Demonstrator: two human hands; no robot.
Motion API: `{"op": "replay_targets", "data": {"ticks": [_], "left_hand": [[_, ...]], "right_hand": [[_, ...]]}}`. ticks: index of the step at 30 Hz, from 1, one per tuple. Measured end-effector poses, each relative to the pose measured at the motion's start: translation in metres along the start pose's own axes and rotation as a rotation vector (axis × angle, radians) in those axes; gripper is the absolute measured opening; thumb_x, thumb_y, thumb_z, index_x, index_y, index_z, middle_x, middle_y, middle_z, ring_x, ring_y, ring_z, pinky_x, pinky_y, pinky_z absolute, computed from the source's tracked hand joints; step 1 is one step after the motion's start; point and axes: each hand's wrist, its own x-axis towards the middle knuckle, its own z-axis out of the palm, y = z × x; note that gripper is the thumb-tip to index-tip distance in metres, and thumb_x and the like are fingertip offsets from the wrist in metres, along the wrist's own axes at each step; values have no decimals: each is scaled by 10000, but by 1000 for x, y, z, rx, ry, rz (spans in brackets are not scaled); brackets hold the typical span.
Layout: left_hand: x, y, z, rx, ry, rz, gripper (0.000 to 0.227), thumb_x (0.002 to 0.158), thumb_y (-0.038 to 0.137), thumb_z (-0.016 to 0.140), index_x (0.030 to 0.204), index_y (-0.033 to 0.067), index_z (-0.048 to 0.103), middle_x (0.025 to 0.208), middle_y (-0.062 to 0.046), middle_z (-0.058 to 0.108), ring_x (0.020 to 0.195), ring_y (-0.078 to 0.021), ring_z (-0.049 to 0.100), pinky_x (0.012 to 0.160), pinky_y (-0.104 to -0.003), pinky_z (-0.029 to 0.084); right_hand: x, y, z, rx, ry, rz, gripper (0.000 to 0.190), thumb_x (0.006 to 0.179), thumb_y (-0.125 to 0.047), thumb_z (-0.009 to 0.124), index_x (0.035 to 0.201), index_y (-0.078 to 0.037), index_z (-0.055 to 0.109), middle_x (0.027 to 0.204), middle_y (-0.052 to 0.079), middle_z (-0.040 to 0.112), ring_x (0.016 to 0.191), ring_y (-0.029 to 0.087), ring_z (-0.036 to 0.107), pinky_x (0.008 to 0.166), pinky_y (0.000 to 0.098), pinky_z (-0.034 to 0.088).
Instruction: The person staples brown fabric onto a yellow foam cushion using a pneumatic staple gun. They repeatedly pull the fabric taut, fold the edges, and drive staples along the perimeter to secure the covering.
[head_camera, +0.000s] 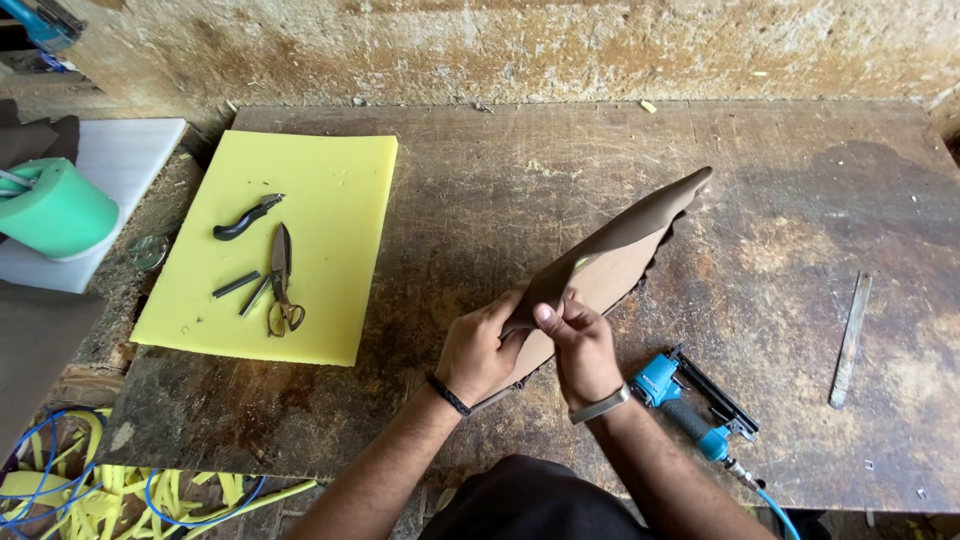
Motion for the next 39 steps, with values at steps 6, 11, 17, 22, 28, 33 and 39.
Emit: {"op": "replay_targets", "data": {"ticks": [6,11,17,22,28,33,39], "left_hand": [[4,-18,2,95,14,-110,581,889,139,758,1434,116,558,1140,-143,768,880,-249,799,742,-352,660],[3,-24,-2,-67,-169,-240,704,875,174,666,1542,134,442,1134,-112,762,910,-251,790,810,-374,663],[-5,-21,-4,-196,-196,-140,732,1012,549,466,1605,141,329,1289,-207,687,1060,-340,734,870,-465,618],[-1,-23,1,-49,-221,-253,670,1038,494,450,1613,188,291,1231,-184,707,947,-286,757,799,-426,651],[11,-41,-7,-37,-213,-295,602,1022,310,573,1578,205,371,1135,-150,750,836,-222,776,706,-381,678],[15,-45,-13,11,-292,-366,689,981,262,640,1587,197,318,1094,-146,767,861,-220,782,767,-373,673],[13,-40,-8,-22,-266,-330,732,954,200,681,1590,209,320,1211,-169,730,969,-248,768,815,-400,661]], "right_hand": [[16,39,-22,-151,-128,-100,189,988,-191,697,1028,-11,732,970,93,753,901,146,647,858,320,521],[21,67,-35,-304,-92,-254,207,950,-221,730,981,-17,722,887,61,755,786,125,670,738,289,557],[19,70,-37,-455,-48,-340,230,927,-257,745,950,-28,736,805,33,748,700,105,641,640,263,527],[23,59,-38,-545,-159,-345,210,933,-252,747,975,-47,755,866,38,759,760,132,673,699,289,551],[22,34,-104,-1434,-16,19,248,889,-304,757,1051,-120,797,1253,86,661,1079,222,649,993,370,527],[-32,26,-191,-1522,344,672,997,782,-493,879,1554,-102,383,1497,233,478,1307,345,546,1089,444,495],[-23,54,-235,-1666,167,883,1338,767,-419,926,1646,-94,-29,1440,262,541,1242,356,607,977,406,594]]}}
